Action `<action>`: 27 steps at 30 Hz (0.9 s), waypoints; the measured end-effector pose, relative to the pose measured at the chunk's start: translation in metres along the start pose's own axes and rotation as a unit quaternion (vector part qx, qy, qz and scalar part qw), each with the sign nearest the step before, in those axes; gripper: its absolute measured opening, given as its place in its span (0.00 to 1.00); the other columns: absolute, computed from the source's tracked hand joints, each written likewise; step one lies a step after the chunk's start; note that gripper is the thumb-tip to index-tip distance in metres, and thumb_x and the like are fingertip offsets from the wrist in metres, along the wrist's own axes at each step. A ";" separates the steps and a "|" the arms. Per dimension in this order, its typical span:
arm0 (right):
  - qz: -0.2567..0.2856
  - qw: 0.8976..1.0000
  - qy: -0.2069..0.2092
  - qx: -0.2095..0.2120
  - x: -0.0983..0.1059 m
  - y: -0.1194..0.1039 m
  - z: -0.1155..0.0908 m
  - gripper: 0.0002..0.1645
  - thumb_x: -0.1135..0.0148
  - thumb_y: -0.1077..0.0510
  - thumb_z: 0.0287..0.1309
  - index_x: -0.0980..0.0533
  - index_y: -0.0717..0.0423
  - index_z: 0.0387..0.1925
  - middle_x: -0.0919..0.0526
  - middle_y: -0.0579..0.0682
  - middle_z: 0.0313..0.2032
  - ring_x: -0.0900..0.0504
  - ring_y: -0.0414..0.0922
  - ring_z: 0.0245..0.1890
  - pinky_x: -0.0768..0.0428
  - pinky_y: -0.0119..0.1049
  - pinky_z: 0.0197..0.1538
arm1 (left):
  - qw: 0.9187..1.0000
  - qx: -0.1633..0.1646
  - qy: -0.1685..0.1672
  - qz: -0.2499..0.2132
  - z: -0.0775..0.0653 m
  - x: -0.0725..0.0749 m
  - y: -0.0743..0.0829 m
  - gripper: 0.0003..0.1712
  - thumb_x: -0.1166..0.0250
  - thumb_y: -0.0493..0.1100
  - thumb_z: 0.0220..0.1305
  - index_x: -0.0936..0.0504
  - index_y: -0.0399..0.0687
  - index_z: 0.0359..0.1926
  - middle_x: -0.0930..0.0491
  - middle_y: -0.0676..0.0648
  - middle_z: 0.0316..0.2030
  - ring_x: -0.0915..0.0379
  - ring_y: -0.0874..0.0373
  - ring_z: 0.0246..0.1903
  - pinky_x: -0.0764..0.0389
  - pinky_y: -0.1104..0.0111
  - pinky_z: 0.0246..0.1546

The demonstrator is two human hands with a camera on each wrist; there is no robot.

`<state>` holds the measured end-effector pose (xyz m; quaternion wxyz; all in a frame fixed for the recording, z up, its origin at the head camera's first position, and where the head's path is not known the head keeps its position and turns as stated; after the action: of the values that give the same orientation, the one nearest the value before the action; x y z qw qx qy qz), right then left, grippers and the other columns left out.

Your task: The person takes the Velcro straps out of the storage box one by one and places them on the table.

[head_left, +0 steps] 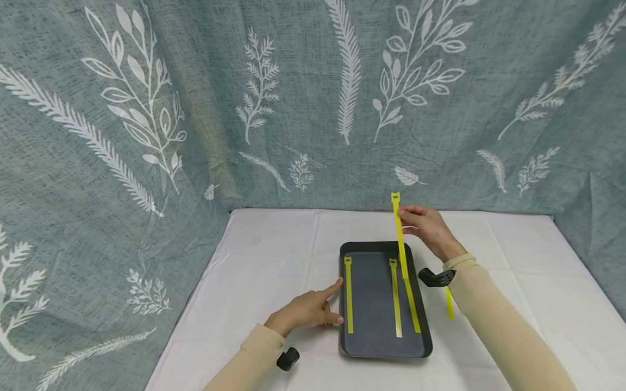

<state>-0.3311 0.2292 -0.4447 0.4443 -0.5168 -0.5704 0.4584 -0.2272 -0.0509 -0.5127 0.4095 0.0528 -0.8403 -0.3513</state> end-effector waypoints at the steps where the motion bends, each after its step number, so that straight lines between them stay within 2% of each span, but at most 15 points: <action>1: -0.001 1.000 0.002 0.000 0.005 -0.002 -0.001 0.27 0.42 0.49 0.74 0.31 0.63 0.64 0.21 0.39 0.44 0.21 0.36 0.44 0.18 0.29 0.50 | 1.000 0.000 0.000 0.000 0.000 0.000 0.000 0.53 0.28 0.53 0.63 0.50 0.61 0.81 0.16 0.52 0.25 0.22 0.57 0.26 0.25 0.61 0.42; 5: -0.009 1.000 0.013 -0.001 0.024 -0.012 -0.007 0.26 0.42 0.47 0.73 0.30 0.58 0.63 0.22 0.38 0.45 0.22 0.36 0.45 0.19 0.28 0.51 | 1.000 0.002 0.000 -0.002 0.000 0.000 0.001 0.54 0.28 0.53 0.63 0.50 0.61 0.81 0.16 0.51 0.25 0.22 0.57 0.26 0.25 0.61 0.41; 11: 0.002 0.999 0.033 0.012 0.052 -0.023 -0.015 0.17 0.41 0.47 0.72 0.28 0.50 0.55 0.21 0.35 0.41 0.22 0.34 0.43 0.19 0.26 0.47 | 1.000 0.000 0.002 -0.005 0.000 -0.001 -0.001 0.54 0.28 0.53 0.63 0.50 0.61 0.81 0.16 0.51 0.25 0.22 0.57 0.26 0.25 0.61 0.41; 19: 0.061 0.996 0.052 0.027 0.090 -0.026 -0.026 0.10 0.36 0.50 0.69 0.24 0.48 0.47 0.17 0.34 0.36 0.20 0.33 0.39 0.18 0.25 0.43 | 1.000 -0.013 -0.004 -0.008 0.002 -0.002 -0.001 0.54 0.29 0.54 0.64 0.52 0.60 0.82 0.16 0.52 0.25 0.22 0.58 0.26 0.24 0.60 0.44; 27: 0.013 0.996 0.088 0.009 0.126 -0.013 -0.039 0.16 0.37 0.46 0.68 0.26 0.47 0.51 0.19 0.32 0.38 0.21 0.32 0.40 0.18 0.24 0.43 | 1.000 -0.013 -0.006 -0.009 0.002 -0.003 -0.001 0.54 0.29 0.53 0.64 0.52 0.60 0.82 0.16 0.51 0.25 0.22 0.58 0.26 0.24 0.61 0.43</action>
<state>-0.3041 0.3569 -0.4209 0.4919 -0.5584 -0.5178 0.4220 -0.2267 -0.0493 -0.5161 0.4025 0.0527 -0.8375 -0.3657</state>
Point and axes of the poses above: each hand's wrist, its own z-axis towards the middle knuckle, its own x-axis out of the back of the hand, y = z × x, the point moved 8 cm from there along z, towards the middle knuckle
